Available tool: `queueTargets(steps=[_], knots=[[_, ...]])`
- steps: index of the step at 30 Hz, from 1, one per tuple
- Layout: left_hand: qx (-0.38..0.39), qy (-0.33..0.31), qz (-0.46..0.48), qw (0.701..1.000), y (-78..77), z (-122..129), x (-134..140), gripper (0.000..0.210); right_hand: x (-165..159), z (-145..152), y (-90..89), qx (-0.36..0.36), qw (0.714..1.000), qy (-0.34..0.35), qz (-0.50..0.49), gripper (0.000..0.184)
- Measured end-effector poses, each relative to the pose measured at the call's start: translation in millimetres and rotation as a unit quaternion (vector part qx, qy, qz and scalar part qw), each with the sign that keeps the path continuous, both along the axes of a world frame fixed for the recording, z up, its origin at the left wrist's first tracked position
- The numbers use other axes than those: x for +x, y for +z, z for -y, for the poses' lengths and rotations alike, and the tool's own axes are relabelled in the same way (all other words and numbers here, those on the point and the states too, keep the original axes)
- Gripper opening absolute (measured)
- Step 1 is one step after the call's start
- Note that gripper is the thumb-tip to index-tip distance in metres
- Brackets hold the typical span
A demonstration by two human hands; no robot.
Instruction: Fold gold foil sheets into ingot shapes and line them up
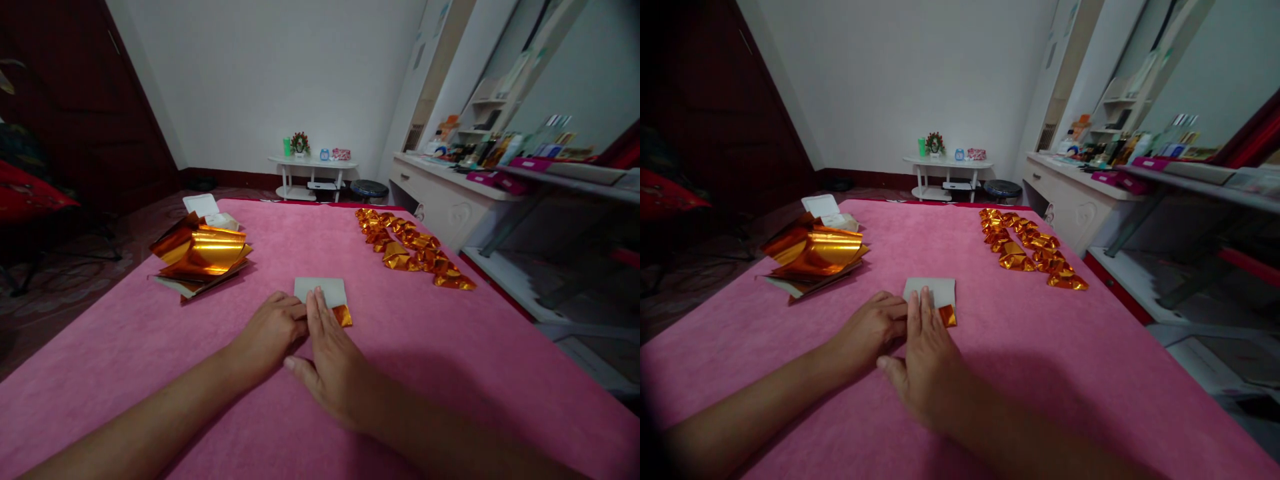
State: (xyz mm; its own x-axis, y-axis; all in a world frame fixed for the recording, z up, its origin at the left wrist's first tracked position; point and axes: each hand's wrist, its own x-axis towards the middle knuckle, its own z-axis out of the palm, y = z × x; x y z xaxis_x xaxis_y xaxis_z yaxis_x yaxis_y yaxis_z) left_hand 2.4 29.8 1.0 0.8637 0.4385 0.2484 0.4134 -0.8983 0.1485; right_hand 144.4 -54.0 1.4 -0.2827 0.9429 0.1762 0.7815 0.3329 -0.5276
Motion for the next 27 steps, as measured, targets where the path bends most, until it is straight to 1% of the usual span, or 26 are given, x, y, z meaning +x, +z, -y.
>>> queueTargets(steps=[2,4,6,8,11,14,16,18,21,23,25,27], knots=[[0.001,-0.005,-0.004,1.000,0.6,0.5,-3.1,0.015,16.4,4.3,4.0,-0.026,0.998,0.014,0.051,0.080],[0.009,-0.010,-0.009,1.000,2.3,1.8,-6.0,0.023,34.4,9.1,6.2,-0.049,0.993,0.003,0.105,0.081],[0.027,-0.018,-0.031,0.999,6.2,5.3,-6.3,0.028,50.1,13.3,5.8,-0.048,0.989,-0.006,0.141,0.081],[0.045,-0.026,-0.074,0.996,11.9,11.9,-1.9,0.034,60.8,16.1,3.4,-0.031,0.987,-0.012,0.160,0.077],[0.077,-0.016,-0.142,0.987,19.3,24.8,10.6,0.038,66.4,17.7,-0.4,-0.015,0.985,-0.012,0.174,0.075],[0.097,0.001,-0.172,0.980,20.5,32.5,17.2,0.033,64.4,17.8,-2.1,-0.009,0.983,-0.014,0.183,0.076],[0.092,-0.001,-0.163,0.982,17.9,31.3,12.8,0.030,62.8,18.1,-2.2,-0.006,0.982,-0.017,0.186,0.075],[0.075,-0.008,-0.135,0.988,14.2,26.2,2.7,0.029,62.7,18.5,-1.9,-0.006,0.982,-0.018,0.190,0.075],[0.029,-0.016,-0.073,0.997,9.4,17.7,-12.9,0.033,64.7,18.2,0.2,-0.012,0.979,-0.018,0.201,0.075],[0.002,-0.016,-0.048,0.999,7.5,14.8,-18.4,0.035,63.8,16.9,4.2,-0.016,0.977,-0.020,0.210,0.075],[-0.003,-0.010,-0.041,0.999,6.9,14.5,-19.1,0.035,56.8,15.0,10.2,-0.018,0.976,-0.028,0.214,0.080],[0.003,-0.008,-0.044,0.999,7.1,15.7,-17.5,0.032,42.3,13.1,16.3,-0.011,0.978,-0.031,0.205,0.094]])
